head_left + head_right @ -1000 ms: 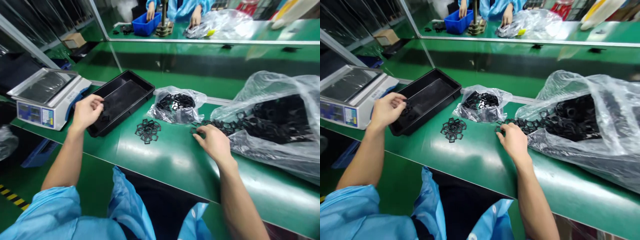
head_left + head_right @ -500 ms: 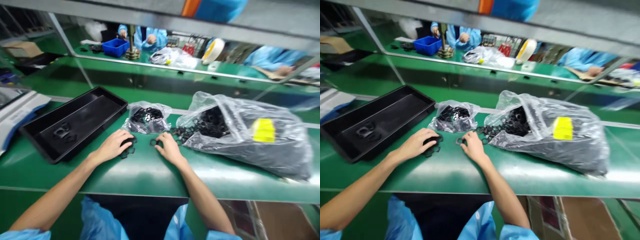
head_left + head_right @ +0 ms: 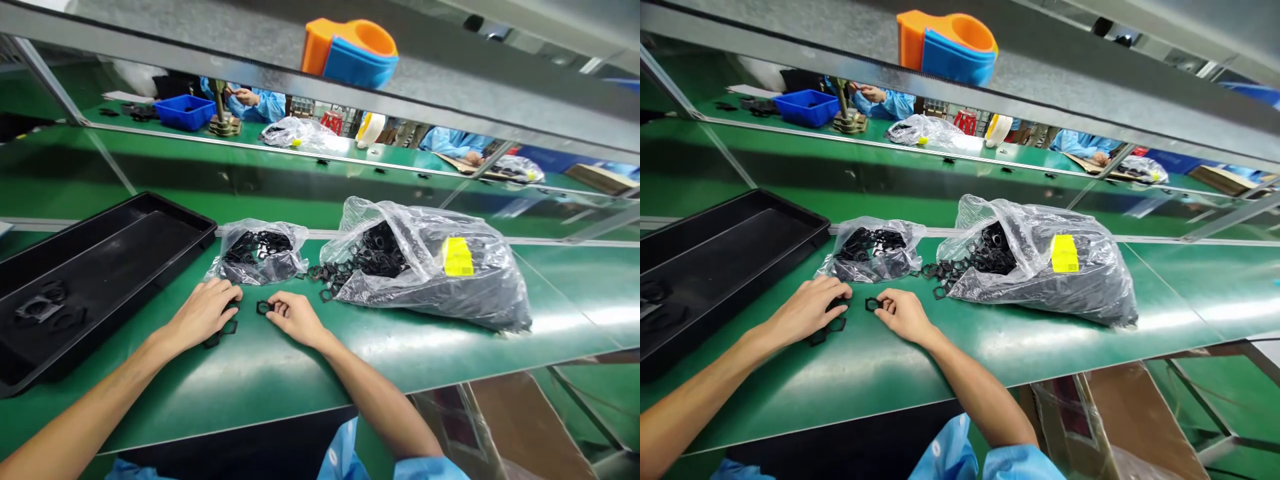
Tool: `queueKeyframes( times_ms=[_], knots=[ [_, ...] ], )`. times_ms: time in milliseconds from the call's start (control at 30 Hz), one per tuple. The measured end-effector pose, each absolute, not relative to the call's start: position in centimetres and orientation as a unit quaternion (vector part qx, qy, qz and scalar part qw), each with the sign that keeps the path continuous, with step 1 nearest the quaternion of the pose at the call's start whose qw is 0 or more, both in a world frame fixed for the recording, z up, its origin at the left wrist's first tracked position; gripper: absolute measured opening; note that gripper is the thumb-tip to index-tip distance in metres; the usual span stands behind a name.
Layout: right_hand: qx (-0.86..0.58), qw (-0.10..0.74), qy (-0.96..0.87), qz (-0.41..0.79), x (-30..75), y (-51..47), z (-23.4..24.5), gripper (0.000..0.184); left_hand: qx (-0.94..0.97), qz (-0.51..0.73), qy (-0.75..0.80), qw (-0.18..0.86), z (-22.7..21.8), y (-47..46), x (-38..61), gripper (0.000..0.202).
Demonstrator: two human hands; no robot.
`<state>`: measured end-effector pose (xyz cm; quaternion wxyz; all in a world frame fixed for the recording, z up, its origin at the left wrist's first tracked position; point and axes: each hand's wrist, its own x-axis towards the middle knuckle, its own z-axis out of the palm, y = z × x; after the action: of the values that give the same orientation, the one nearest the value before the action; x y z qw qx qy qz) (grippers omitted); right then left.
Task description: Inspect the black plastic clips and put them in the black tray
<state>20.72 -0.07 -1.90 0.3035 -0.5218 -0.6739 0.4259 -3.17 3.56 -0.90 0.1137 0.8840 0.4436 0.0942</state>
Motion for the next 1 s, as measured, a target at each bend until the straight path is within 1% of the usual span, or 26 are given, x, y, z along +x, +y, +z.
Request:
queueKeyframes(
  times_ms=[33,100,200,267,333,400,467,600,700,1000],
  knots=[
    [-0.521,0.314,-0.659,0.442,20.7,0.0,-2.0,0.009,0.885,0.088,0.443,0.116,-0.8,3.8,-3.1,0.003],
    [-0.518,0.335,-0.628,0.474,20.7,0.1,-2.1,0.011,0.886,0.085,0.438,0.127,-0.6,4.2,-3.1,0.008],
    [-0.510,0.359,-0.579,0.525,20.6,0.2,-2.5,0.019,0.886,0.126,0.423,0.143,-0.5,4.7,-2.9,0.012],
    [-0.503,0.374,-0.545,0.557,20.5,0.3,-2.7,0.027,0.878,0.204,0.413,0.134,-0.5,4.7,-2.6,0.008],
    [-0.498,0.388,-0.514,0.581,20.4,0.4,-2.8,0.035,0.853,0.308,0.403,0.119,-0.6,4.5,-2.2,0.007],
    [-0.496,0.398,-0.489,0.597,20.3,0.3,-2.9,0.040,0.824,0.399,0.388,0.107,-0.8,3.9,-1.7,0.009],
    [-0.497,0.404,-0.471,0.607,20.3,0.3,-2.9,0.042,0.810,0.450,0.361,0.101,-1.2,3.3,-1.2,0.009],
    [-0.499,0.409,-0.449,0.618,20.2,0.2,-3.0,0.046,0.824,0.465,0.310,0.093,-1.8,2.1,-0.2,0.004],
    [-0.498,0.411,-0.442,0.622,20.2,0.2,-3.0,0.052,0.834,0.461,0.287,0.098,-2.2,1.6,0.3,0.008],
    [-0.495,0.426,-0.441,0.616,20.1,0.2,-3.7,0.059,0.821,0.469,0.292,0.140,-4.0,0.9,1.0,0.010]
  ],
)
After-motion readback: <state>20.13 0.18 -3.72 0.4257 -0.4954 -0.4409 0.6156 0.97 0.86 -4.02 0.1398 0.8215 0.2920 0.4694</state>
